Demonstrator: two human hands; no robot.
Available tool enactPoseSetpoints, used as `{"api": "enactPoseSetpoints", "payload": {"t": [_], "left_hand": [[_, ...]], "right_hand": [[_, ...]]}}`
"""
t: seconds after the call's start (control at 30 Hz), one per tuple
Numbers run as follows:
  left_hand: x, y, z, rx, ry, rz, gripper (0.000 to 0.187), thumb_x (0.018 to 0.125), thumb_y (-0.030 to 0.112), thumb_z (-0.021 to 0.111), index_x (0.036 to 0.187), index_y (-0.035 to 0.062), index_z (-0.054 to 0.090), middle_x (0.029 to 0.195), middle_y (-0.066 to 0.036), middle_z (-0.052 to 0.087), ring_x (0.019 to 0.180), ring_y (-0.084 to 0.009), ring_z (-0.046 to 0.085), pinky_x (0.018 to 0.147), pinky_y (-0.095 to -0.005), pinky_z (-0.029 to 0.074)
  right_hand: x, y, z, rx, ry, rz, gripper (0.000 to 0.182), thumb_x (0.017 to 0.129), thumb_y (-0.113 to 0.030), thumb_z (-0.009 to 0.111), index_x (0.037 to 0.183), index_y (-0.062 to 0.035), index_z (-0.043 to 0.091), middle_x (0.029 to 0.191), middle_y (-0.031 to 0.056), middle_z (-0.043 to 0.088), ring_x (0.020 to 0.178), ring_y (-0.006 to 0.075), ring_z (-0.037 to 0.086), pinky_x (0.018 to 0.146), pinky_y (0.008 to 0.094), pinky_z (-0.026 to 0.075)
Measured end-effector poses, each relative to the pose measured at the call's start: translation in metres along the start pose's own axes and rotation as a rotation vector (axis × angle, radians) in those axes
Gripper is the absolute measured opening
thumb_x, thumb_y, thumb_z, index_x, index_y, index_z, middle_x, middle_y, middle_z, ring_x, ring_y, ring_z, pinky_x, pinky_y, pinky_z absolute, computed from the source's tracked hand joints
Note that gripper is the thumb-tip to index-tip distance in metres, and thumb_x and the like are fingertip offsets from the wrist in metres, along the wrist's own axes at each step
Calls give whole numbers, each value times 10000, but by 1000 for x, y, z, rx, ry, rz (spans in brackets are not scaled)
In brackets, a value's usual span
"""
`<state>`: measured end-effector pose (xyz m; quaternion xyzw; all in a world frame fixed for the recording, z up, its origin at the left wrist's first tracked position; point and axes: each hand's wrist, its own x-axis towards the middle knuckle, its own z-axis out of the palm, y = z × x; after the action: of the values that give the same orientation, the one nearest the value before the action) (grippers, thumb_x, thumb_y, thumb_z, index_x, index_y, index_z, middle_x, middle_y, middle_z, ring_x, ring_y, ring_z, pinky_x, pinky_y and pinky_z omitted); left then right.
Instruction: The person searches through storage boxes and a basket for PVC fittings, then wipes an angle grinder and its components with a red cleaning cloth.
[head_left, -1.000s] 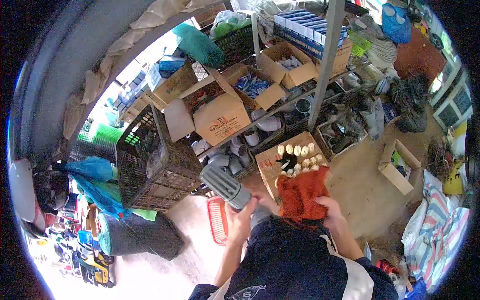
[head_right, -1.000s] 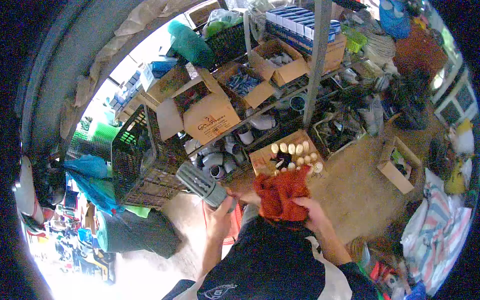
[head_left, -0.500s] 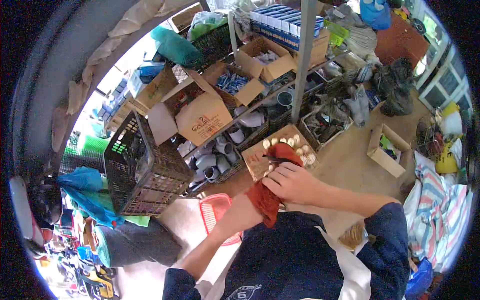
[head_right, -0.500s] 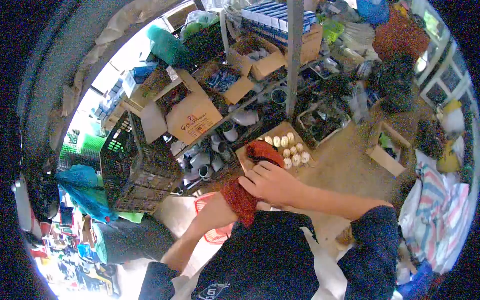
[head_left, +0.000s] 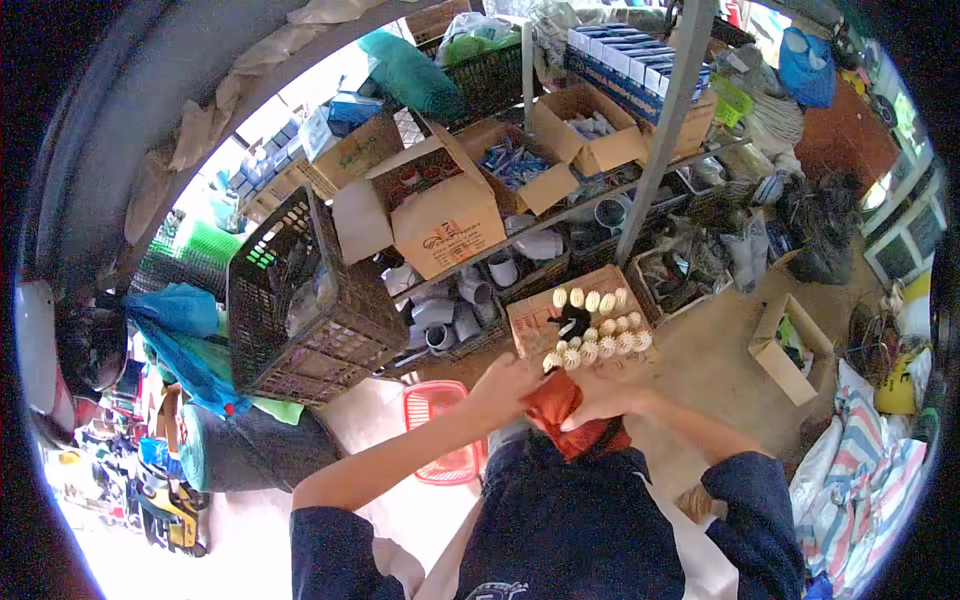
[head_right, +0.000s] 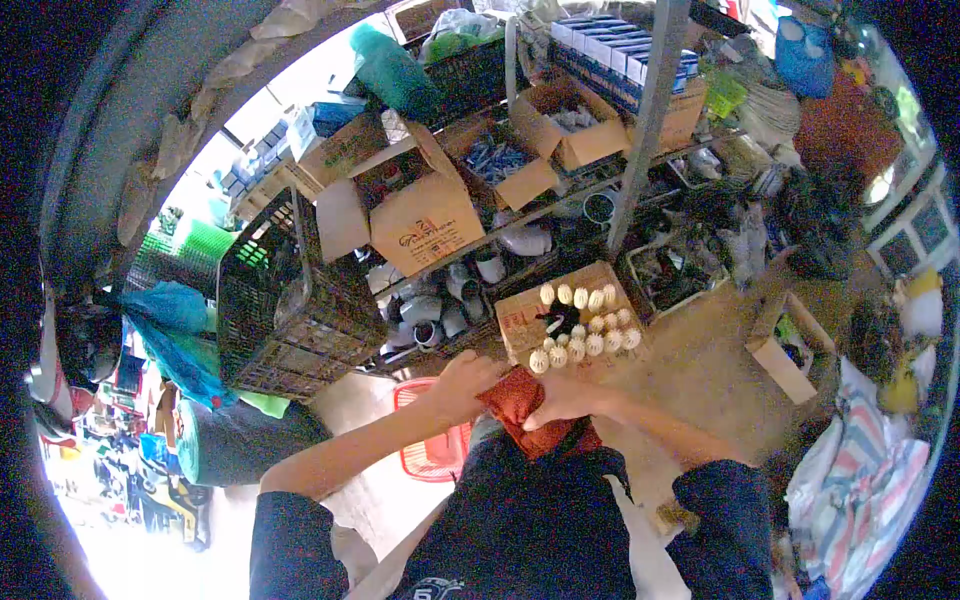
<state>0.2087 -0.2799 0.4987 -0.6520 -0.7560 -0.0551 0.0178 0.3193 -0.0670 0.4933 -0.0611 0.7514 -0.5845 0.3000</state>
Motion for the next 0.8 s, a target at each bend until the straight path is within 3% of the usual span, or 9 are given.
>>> {"api": "enactPoseSetpoints", "payload": {"t": [0.07, 0.23, 0.33, 0.43, 0.5, 0.53, 0.63, 0.67, 0.8], "left_hand": [[6, 0, -3, 187, 119, 142, 294, 808, 238, 628, 1094, 179, 601, 1038, -8, 634, 913, -178, 605, 772, -312, 431], [9, -10, -8, 271, 256, 206, 296, 791, 252, 607, 1076, 174, 627, 943, 2, 626, 802, -151, 584, 653, -303, 465], [-1, -9, -6, 262, 48, 129, 330, 789, 271, 618, 1088, 132, 628, 946, -30, 639, 725, -161, 605, 528, -286, 517], [2, -2, -11, 214, 1, -89, 333, 726, 183, 724, 1040, 97, 651, 818, -33, 637, 684, -186, 632, 556, -287, 534], [2, 2, -9, -8, -151, -272, 284, 734, 146, 720, 999, 83, 638, 719, -14, 599, 616, -177, 616, 530, -275, 518], [3, 3, -8, -116, -222, -364, 261, 738, 128, 718, 979, 77, 631, 670, -4, 579, 582, -172, 608, 517, -270, 511], [-3, 9, -13, -1241, -641, -679, 167, 784, 122, 661, 929, 75, 592, 575, 32, 481, 489, -111, 521, 431, -230, 406], [-4, 9, -13, -1328, -646, -696, 150, 792, 132, 662, 908, 79, 583, 579, 33, 480, 491, -102, 508, 429, -226, 391], [-9, 8, -5, -1685, -658, -760, 139, 825, 175, 666, 825, 97, 550, 592, 37, 475, 497, -68, 455, 418, -212, 333]], "right_hand": [[-1, 8, 8, 357, -45, -15, 744, 675, -454, 769, 1235, -7, 568, 966, 208, 707, 861, 373, 685, 802, 447, 537], [-1, 22, 6, 432, -108, 155, 694, 681, -408, 772, 1211, -7, 575, 962, 210, 709, 875, 372, 684, 819, 450, 534], [5, 14, -5, -128, 57, 22, 612, 719, -354, 754, 1200, -18, 583, 966, 210, 710, 882, 378, 685, 818, 465, 535], [15, -3, -8, -585, 296, -75, 536, 752, -338, 742, 1145, -10, 583, 927, 202, 702, 871, 384, 685, 773, 474, 544], [16, -8, -4, -754, 445, -89, 503, 767, -345, 739, 1094, 3, 581, 886, 194, 695, 859, 387, 685, 731, 476, 552], [16, 1, -3, -922, 495, -254, 431, 783, -317, 711, 1068, -21, 583, 914, 149, 679, 875, 345, 676, 737, 436, 546], [10, 4, -12, -1403, 716, -710, 289, 807, -248, 637, 1038, -83, 587, 989, 55, 636, 923, 248, 646, 765, 357, 525], [9, -1, -18, -1461, 790, -846, 264, 793, -213, 599, 1040, -121, 581, 1014, 11, 602, 968, 189, 609, 794, 305, 495], [21, -5, -30, -1403, 680, -795, 339, 772, -216, 641, 1092, -121, 586, 1023, 40, 614, 955, 219, 633, 759, 333, 535]]}}
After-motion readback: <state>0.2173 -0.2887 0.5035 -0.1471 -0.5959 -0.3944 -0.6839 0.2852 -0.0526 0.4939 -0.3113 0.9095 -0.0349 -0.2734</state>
